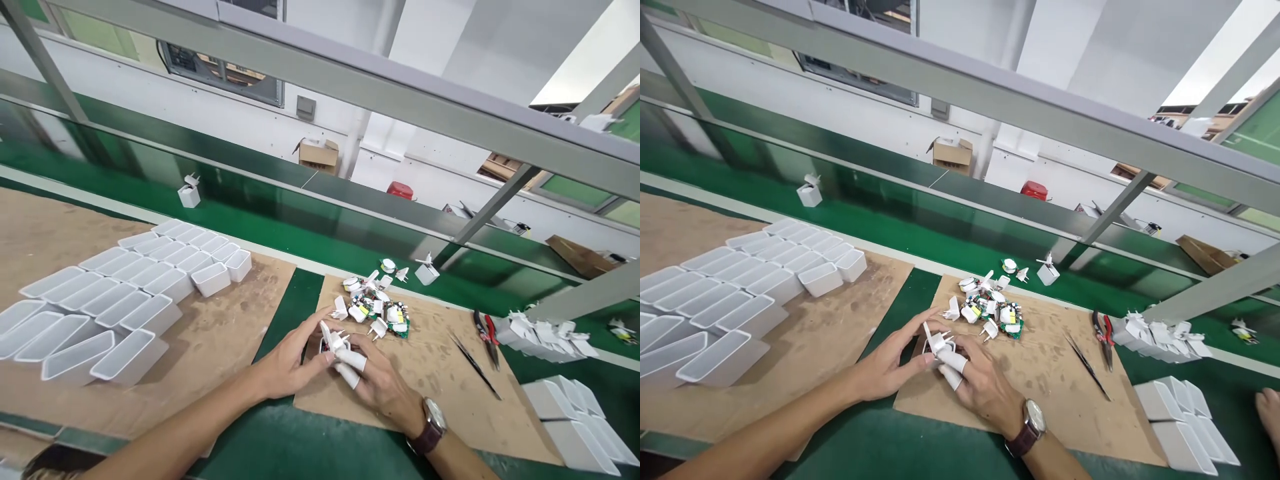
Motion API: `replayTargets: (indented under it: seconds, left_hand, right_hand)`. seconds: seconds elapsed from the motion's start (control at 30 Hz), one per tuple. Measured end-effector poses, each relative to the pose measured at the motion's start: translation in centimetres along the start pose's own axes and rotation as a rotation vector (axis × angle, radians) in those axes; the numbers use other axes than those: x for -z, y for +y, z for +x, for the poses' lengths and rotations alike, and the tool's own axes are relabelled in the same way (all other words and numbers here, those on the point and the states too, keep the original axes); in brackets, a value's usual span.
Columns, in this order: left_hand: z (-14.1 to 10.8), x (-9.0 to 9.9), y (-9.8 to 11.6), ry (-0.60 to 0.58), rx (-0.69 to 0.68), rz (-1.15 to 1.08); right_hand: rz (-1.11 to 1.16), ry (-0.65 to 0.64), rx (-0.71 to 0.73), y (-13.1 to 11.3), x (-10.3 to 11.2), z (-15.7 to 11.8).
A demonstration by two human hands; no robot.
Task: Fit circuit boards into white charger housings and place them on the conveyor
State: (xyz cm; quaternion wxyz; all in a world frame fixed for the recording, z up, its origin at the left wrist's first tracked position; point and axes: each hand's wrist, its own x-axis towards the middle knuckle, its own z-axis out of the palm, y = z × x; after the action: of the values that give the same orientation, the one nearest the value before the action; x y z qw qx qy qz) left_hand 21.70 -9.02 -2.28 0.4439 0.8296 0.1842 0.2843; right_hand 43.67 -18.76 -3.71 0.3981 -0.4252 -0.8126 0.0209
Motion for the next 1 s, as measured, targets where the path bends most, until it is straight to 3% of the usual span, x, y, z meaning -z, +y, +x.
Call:
replayTargets:
  seconds: [0.13,0.27,0.33,0.47,0.6,0.73,1.0]
  left_hand:
    - [-0.3,-0.3,-0.2,-0.029,-0.048,-0.035]
    - [-0.5,-0.5,-0.2,0.009,-0.072,-0.014]
    - [-0.4,-0.6,-0.1,0.035,-0.115,0.001]
    - [-0.1,-0.9,-0.1,0.140,-0.124,0.076]
    - [0.0,-1.2,-0.1,0.248,-0.140,0.160]
    - [0.0,-1.2,0.0,0.225,-0.166,0.171]
    - [0.3,-1.4,-0.2,0.205,-0.118,0.121]
  right_hand:
    - [0.008,0.046,0.014,0.0,-0.1,0.2]
    - [0.029,0.174,-0.016,-0.6,0.9,0.5]
    - [0.047,0.144,-0.052,-0.7,1.0,0.5]
    - [0.076,-0.041,-0.099,-0.5,0.5,-0.1]
    - [0.095,-0.017,-0.119,-0.2,-0.1,-0.4]
    - [0.097,0.017,-0.146,-0.3,0.0,-0.4]
    - [0.038,-0.052,-0.156,-0.3,0.1,-0.1]
